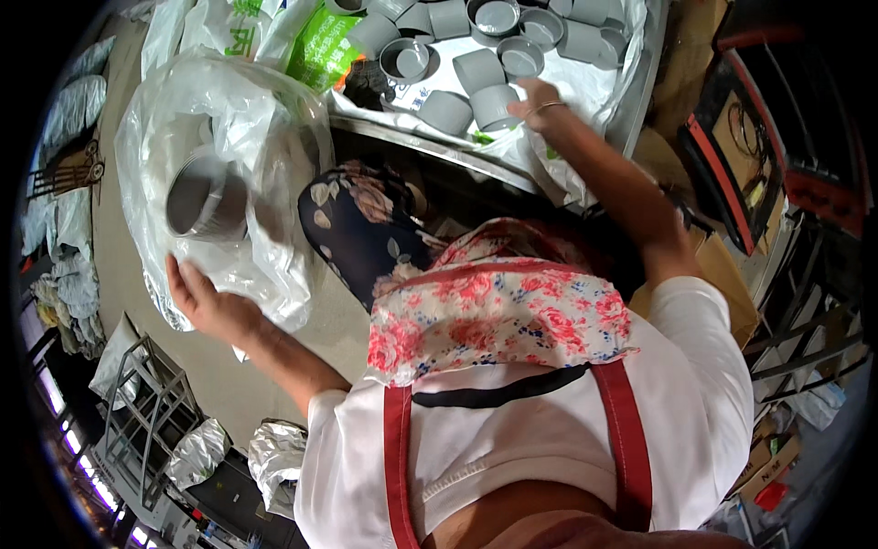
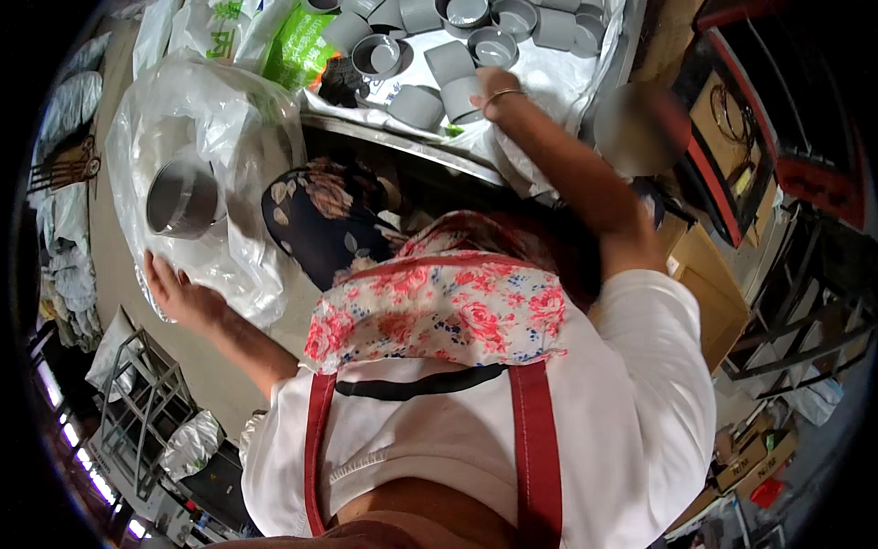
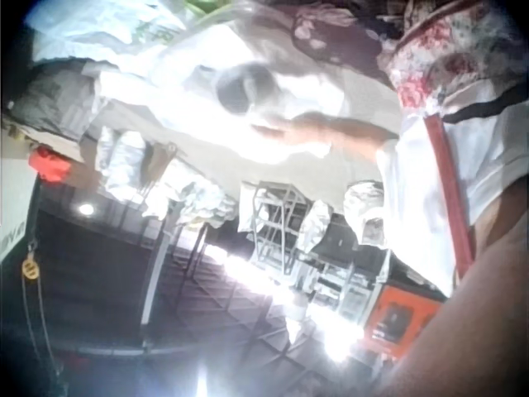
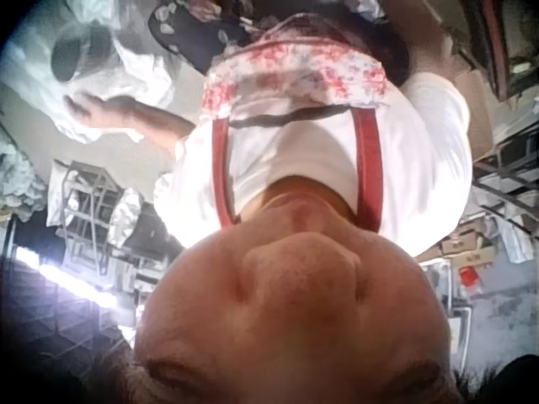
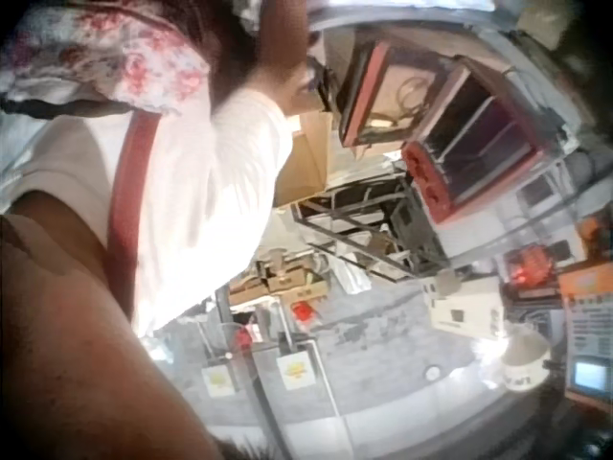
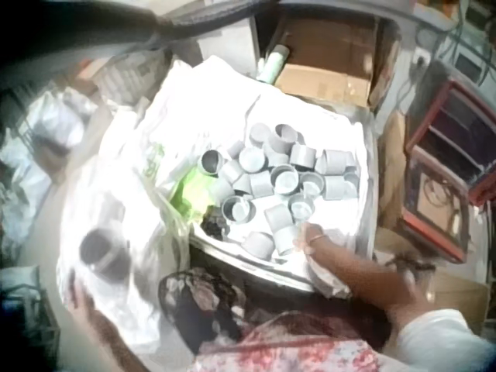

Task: The person attaches metal circular rings to grey plastic pipe fittings. The person takes a metal ring from a small oven, places it onto the rim of a grey plastic pipe fitting, and then places the assembled piece into a large container.

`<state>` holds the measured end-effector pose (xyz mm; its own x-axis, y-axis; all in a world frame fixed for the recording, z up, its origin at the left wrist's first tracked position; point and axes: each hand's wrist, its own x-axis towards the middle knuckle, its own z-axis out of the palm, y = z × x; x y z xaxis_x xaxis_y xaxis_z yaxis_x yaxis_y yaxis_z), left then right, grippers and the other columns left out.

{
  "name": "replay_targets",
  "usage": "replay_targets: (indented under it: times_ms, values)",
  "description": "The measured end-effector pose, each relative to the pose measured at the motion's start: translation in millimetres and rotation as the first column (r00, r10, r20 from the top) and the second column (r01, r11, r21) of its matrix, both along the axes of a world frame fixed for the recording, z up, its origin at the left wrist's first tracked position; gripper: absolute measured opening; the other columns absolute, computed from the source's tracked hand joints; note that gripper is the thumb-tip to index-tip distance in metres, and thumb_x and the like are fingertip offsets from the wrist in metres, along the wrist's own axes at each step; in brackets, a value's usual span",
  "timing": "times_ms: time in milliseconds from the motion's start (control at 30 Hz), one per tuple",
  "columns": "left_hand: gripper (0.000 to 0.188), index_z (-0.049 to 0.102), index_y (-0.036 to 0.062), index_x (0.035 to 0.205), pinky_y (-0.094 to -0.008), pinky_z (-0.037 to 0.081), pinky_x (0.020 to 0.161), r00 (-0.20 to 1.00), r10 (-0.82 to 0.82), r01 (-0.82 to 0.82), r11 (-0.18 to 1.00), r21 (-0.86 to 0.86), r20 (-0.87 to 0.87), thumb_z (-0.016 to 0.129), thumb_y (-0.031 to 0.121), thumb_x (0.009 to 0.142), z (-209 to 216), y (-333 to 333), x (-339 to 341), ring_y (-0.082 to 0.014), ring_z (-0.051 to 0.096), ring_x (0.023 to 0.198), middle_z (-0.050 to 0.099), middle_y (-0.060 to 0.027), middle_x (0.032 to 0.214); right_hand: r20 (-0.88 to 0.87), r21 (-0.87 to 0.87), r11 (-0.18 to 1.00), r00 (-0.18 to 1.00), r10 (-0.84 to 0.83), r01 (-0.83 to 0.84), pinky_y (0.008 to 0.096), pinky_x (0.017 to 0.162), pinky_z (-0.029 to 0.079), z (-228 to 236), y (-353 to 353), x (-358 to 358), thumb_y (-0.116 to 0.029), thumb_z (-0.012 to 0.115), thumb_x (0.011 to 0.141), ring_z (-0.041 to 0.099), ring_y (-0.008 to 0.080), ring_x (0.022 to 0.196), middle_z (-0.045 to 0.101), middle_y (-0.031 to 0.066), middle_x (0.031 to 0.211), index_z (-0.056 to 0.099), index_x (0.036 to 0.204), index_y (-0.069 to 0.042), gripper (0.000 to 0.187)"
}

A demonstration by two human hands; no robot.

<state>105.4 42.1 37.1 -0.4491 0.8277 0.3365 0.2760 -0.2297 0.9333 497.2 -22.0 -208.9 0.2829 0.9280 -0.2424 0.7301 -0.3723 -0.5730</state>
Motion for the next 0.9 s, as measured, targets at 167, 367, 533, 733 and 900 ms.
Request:
replay_targets:
  times_ms: [167,367,533,733,900]
  values:
    - [0.026,0.052,-0.0056,0.107,-0.0290,0.041,0.083,0.962,-0.229,0.243,0.966,-0.086,0.149,0.049,0.008,0.085,-29,-2,15,-0.0174,0.052,0.098,0.055,-0.0142,0.108,0.275,-0.599,0.801,0.940,0.200,0.005,0.0303,0.079,0.047,-52,54,-19,-0.020,0.068,0.065,0.057,0.0186,0.097,0.060,0.0057,0.103,0.058,0.103,-0.008,0.041]
    - [0.016,0.060,-0.0037,0.094,-0.0271,0.040,0.083,0.689,-0.719,0.719,0.664,-0.204,0.091,0.051,0.005,0.084,-55,0,95,-0.0162,0.053,0.096,0.058,-0.0113,0.102,0.039,-0.121,0.992,0.998,-0.040,0.045,0.0316,0.067,0.047,-2,42,-11,-0.021,0.047,0.081,0.058,0.0208,0.083,0.061,0.0103,0.085,0.060,0.090,-0.008,0.021]
    - [0.037,0.054,-0.0018,0.109,-0.0336,0.031,0.095,0.235,-0.880,0.906,0.352,-0.235,-0.413,0.062,0.015,0.077,-64,-22,176,-0.0224,0.044,0.111,0.052,-0.0126,0.113,-0.319,0.542,0.821,0.948,0.004,0.179,0.0310,0.057,0.043,91,-39,-8,-0.018,0.053,0.081,0.051,0.0155,0.059,0.053,0.0102,0.060,0.056,0.068,-0.001,0.022]
    - [0.018,0.059,-0.0005,0.089,-0.0213,0.040,0.070,-0.074,-0.733,0.842,-0.409,-0.352,0.676,0.062,0.014,0.080,-85,-71,189,-0.0065,0.051,0.074,0.059,-0.0003,0.083,-0.175,0.693,0.720,0.979,0.101,0.050,0.0274,0.059,0.043,139,-114,11,-0.019,0.058,0.080,0.051,0.0129,0.060,0.056,0.0069,0.065,0.060,0.078,-0.002,0.017]
    - [0.013,0.058,0.0016,0.080,-0.0193,0.037,0.061,0.225,-0.753,0.911,-0.061,-0.407,0.618,0.059,0.014,0.082,-88,-86,172,-0.0037,0.047,0.063,0.058,0.0009,0.072,0.449,0.701,0.674,0.592,-0.670,0.231,0.0399,0.075,0.043,146,-171,179,-0.021,0.063,0.071,0.053,0.0303,0.084,0.056,0.0157,0.092,0.057,0.096,-0.004,0.031]
